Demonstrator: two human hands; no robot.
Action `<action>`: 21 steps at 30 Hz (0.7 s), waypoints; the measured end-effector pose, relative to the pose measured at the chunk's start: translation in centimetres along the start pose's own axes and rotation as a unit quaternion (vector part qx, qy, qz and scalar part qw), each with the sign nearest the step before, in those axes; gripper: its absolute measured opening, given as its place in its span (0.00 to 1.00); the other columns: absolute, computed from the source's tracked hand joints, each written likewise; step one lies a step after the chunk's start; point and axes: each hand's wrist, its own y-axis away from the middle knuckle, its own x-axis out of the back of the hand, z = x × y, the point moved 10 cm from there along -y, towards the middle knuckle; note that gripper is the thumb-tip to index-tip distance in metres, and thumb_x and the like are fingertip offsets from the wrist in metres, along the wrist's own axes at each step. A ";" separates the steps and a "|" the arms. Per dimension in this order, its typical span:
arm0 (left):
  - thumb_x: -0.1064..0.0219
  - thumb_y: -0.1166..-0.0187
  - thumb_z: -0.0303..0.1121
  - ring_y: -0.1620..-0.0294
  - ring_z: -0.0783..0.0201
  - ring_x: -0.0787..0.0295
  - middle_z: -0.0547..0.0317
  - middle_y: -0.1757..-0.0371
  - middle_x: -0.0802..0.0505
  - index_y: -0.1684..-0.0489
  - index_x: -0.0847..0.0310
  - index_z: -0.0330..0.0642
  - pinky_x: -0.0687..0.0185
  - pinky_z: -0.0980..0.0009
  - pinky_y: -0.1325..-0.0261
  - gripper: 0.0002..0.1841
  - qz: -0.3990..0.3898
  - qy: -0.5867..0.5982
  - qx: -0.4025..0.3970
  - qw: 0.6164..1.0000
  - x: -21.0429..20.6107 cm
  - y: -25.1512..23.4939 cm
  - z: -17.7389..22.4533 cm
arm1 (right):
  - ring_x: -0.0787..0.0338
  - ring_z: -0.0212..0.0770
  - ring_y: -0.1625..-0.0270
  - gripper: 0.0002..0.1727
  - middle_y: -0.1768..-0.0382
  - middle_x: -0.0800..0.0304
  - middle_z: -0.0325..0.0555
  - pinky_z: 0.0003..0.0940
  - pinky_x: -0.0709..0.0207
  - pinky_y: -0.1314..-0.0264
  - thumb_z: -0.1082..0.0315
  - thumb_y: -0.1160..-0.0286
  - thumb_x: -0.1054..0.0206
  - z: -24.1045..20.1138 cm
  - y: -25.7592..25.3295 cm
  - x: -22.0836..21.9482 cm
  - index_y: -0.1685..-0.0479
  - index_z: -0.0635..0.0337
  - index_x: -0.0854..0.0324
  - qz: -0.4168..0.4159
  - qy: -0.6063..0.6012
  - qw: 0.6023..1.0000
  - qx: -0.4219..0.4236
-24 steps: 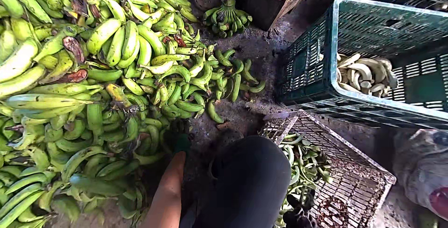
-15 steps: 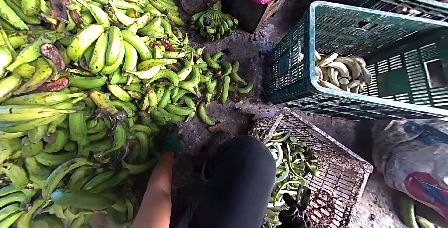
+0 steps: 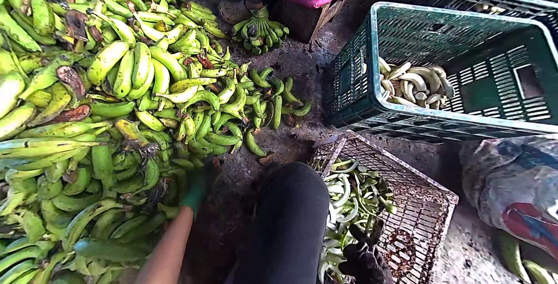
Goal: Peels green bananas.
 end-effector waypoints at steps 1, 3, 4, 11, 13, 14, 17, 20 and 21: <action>0.48 0.08 0.38 0.38 0.59 0.14 0.43 0.34 0.14 0.23 0.30 0.31 0.17 0.61 0.34 0.23 0.004 0.093 -0.002 0.996 0.3 1.5 1.7 | 0.11 0.34 0.74 0.29 0.67 0.13 0.36 0.35 0.12 0.70 0.65 0.17 0.48 -0.5 0.0 -0.3 0.17 0.62 0.38 -0.001 -0.004 1.000 0.005; 0.50 0.07 0.35 0.54 0.70 0.14 0.56 0.47 0.13 0.27 0.31 0.33 0.14 0.71 0.50 0.19 0.004 0.249 -0.043 0.967 1.1 4.1 6.8 | 0.11 0.32 0.74 0.27 0.68 0.13 0.34 0.33 0.12 0.71 0.66 0.17 0.49 -1.3 0.1 -0.9 0.18 0.61 0.37 -0.011 -0.020 1.000 0.014; 0.50 0.09 0.33 0.55 0.70 0.13 0.58 0.50 0.13 0.29 0.31 0.33 0.13 0.70 0.50 0.17 -0.013 0.313 -0.083 0.946 1.4 4.9 9.9 | 0.11 0.32 0.74 0.27 0.69 0.13 0.33 0.33 0.12 0.71 0.67 0.17 0.49 -1.9 0.2 -1.2 0.18 0.62 0.38 -0.020 -0.031 0.999 0.024; 0.37 0.18 0.35 0.57 0.79 0.12 0.68 0.57 0.08 0.45 0.13 0.40 0.14 0.78 0.48 0.13 -0.109 0.050 -0.484 0.867 -1.4 17.8 33.7 | 0.09 0.33 0.72 0.37 0.62 0.05 0.37 0.32 0.12 0.73 0.59 0.31 0.26 -12.8 3.1 -2.7 0.20 0.60 0.32 -0.078 -0.178 0.951 0.240; 0.35 0.24 0.33 0.51 0.60 0.08 0.55 0.50 0.05 0.39 0.10 0.48 0.13 0.56 0.44 0.17 -0.106 -0.147 -0.584 0.791 -7.1 23.0 37.8 | 0.07 0.35 0.67 0.36 0.52 0.04 0.42 0.32 0.12 0.69 0.57 0.28 0.27 -17.3 4.5 -3.0 0.20 0.59 0.31 -0.097 -0.221 0.923 0.300; 0.34 0.24 0.35 0.48 0.50 0.07 0.48 0.48 0.05 0.38 0.10 0.49 0.14 0.46 0.43 0.17 -0.111 -0.211 -0.586 0.775 -10.3 25.0 38.7 | 0.07 0.35 0.67 0.32 0.53 0.04 0.42 0.33 0.11 0.68 0.59 0.27 0.29 -18.6 4.7 -2.8 0.24 0.60 0.30 -0.100 -0.248 0.915 0.301; 0.35 0.22 0.32 0.42 0.26 0.12 0.26 0.42 0.10 0.28 0.21 0.31 0.23 0.32 0.38 0.24 -0.159 -0.335 -0.559 0.742 -17.1 31.3 38.6 | 0.10 0.35 0.74 0.13 0.71 0.11 0.41 0.33 0.13 0.72 0.70 0.21 0.39 -18.1 3.3 0.0 0.41 0.63 0.27 -0.059 -0.338 0.912 0.223; 0.30 0.26 0.42 0.47 0.53 0.06 0.42 0.46 0.06 0.27 0.26 0.23 0.13 0.54 0.40 0.34 -0.310 -0.188 -0.566 0.740 -19.9 32.7 37.5 | 0.10 0.33 0.74 0.13 0.69 0.08 0.40 0.29 0.15 0.71 0.67 0.14 0.49 -16.4 3.7 5.7 0.38 0.60 0.27 -0.007 -0.376 0.899 0.226; 0.27 0.26 0.38 0.49 0.62 0.06 0.45 0.48 0.05 0.28 0.29 0.19 0.11 0.62 0.41 0.34 -0.375 -0.118 -0.557 0.732 -20.5 33.1 37.3 | 0.11 0.32 0.75 0.13 0.68 0.06 0.42 0.28 0.16 0.74 0.68 0.12 0.50 -16.6 4.6 8.1 0.37 0.60 0.27 0.024 -0.380 0.886 0.265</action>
